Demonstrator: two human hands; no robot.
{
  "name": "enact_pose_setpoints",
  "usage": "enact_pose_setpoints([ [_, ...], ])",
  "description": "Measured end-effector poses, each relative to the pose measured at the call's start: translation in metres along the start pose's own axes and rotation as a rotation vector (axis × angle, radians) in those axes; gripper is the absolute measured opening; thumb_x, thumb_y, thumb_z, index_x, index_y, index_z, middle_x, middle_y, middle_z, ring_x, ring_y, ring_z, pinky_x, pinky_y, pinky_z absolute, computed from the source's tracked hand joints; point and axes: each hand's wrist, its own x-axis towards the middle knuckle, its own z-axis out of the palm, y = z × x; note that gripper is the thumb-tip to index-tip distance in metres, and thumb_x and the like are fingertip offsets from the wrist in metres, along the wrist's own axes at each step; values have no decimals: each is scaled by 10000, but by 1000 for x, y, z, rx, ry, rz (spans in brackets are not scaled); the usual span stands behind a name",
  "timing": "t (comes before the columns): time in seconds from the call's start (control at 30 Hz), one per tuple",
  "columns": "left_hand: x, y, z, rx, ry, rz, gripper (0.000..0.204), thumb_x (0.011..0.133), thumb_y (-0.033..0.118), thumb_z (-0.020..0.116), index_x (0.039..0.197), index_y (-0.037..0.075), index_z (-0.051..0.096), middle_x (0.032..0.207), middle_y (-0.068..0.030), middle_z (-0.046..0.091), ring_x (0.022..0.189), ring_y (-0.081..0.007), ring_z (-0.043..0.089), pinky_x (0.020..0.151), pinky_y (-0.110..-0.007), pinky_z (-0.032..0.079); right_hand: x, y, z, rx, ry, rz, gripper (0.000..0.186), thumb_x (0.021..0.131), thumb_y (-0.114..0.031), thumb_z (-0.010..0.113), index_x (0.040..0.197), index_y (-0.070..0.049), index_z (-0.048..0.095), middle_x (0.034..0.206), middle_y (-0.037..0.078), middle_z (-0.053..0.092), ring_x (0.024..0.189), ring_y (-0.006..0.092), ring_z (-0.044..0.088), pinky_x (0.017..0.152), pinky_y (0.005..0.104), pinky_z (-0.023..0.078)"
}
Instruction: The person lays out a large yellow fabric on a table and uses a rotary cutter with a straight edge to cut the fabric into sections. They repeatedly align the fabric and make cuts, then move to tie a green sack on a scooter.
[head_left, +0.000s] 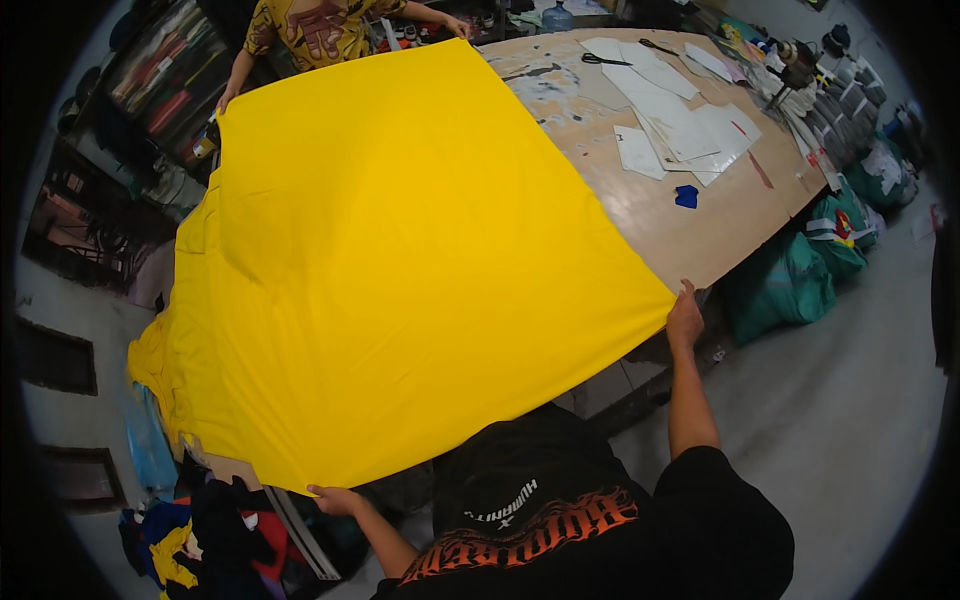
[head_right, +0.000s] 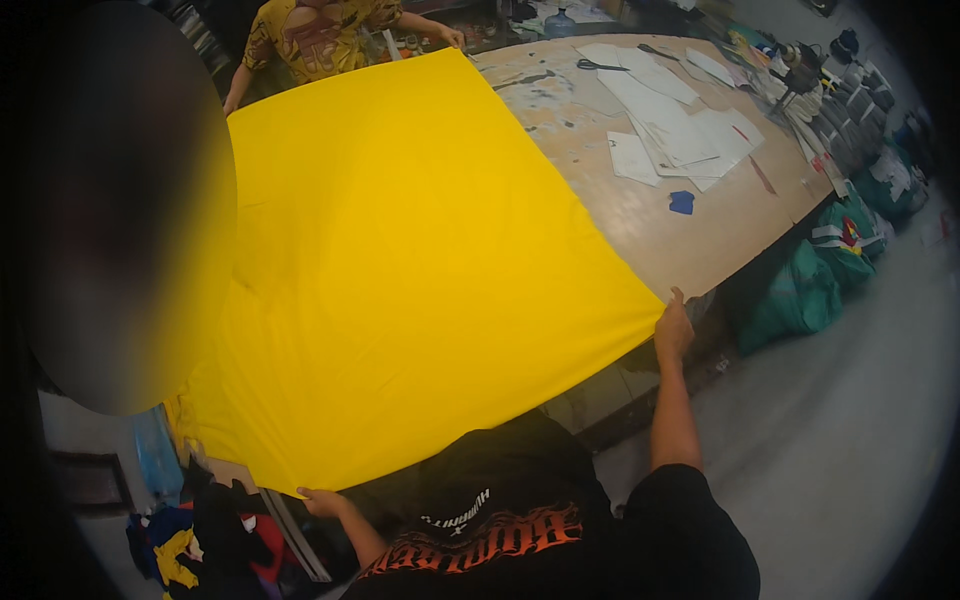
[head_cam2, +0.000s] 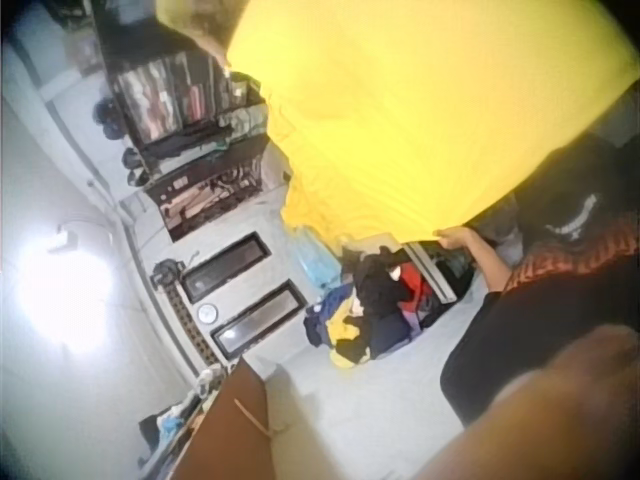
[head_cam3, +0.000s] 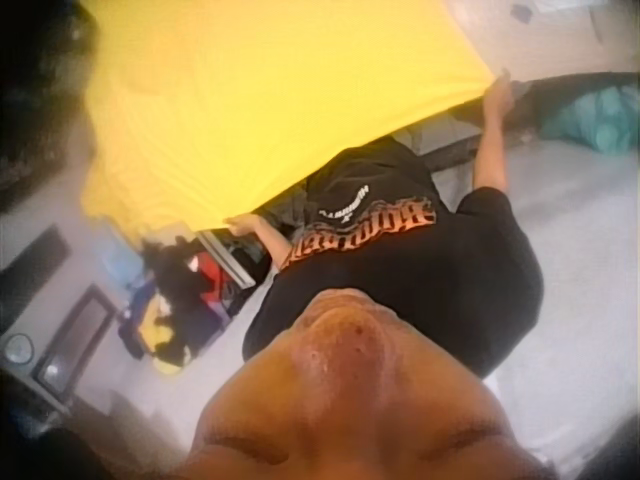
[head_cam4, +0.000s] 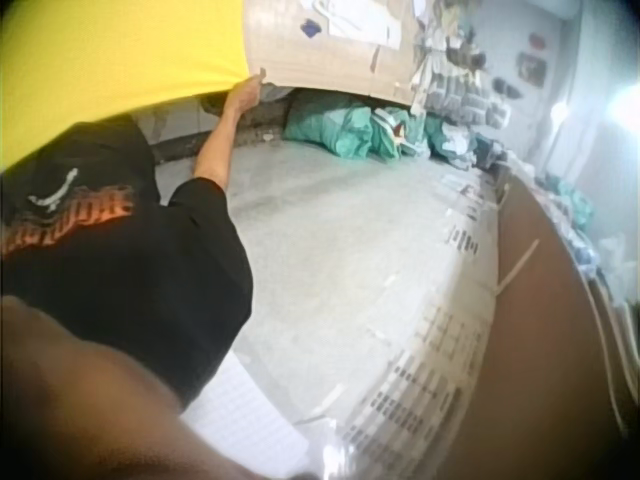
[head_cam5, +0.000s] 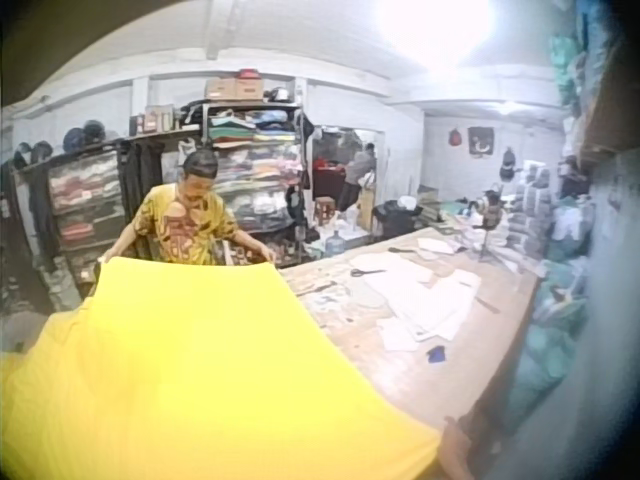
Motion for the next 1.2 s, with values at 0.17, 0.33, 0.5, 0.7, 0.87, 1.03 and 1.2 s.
enact_pose_setpoints([
  [0.17,6,7,6,-20,-70,-26,702,1080,499,418,1184,-155,649,1096,-333,699,972,-475,671,865,-487,527,3,3,-6,-39,-10,21,384,1058,-201,481,1441,-233,490,1007,210,723,914,420,693,754,522,523],
  [0.33,5,0,0,-65,-104,-121,732,1078,496,438,1147,-208,628,1075,-347,689,945,-434,671,859,-463,535,12,0,10,-72,-29,-28,440,1050,-213,461,1486,-272,449,933,200,722,825,419,698,697,528,531],
  [0.5,6,5,1,74,-122,-40,725,1061,497,444,1114,-195,654,1081,-357,690,980,-480,674,874,-492,534,6,6,8,14,31,-52,415,1050,-211,481,1462,-251,463,954,199,727,900,426,700,773,537,540],
  [0.7,12,5,13,79,-171,-61,740,1060,517,433,1096,-184,669,1085,-356,691,994,-488,672,887,-504,530,0,8,-6,-32,-52,-16,386,1048,-196,486,1433,-216,490,954,204,726,886,422,699,760,528,542],
  [0.87,5,2,-11,104,-122,-50,704,1062,502,440,1116,-157,681,1092,-335,700,968,-477,677,856,-493,536,9,-3,13,17,6,-123,370,1048,-191,488,1417,-209,509,969,193,728,883,408,701,754,522,541],
  [1.03,15,7,6,36,-204,-111,639,1071,441,475,1173,-162,660,1114,-302,705,969,-397,691,839,-438,547,2,14,5,-27,-55,-47,362,1052,-193,485,1413,-207,515,1011,182,730,899,397,703,766,508,544],
  [1.2,15,9,1,-22,-223,-184,606,1073,422,492,1189,-147,662,1047,-245,722,859,-313,680,728,-385,536,5,12,6,-33,-60,-63,352,1054,-196,482,1403,-205,524,1040,180,730,921,399,704,780,501,547],
])
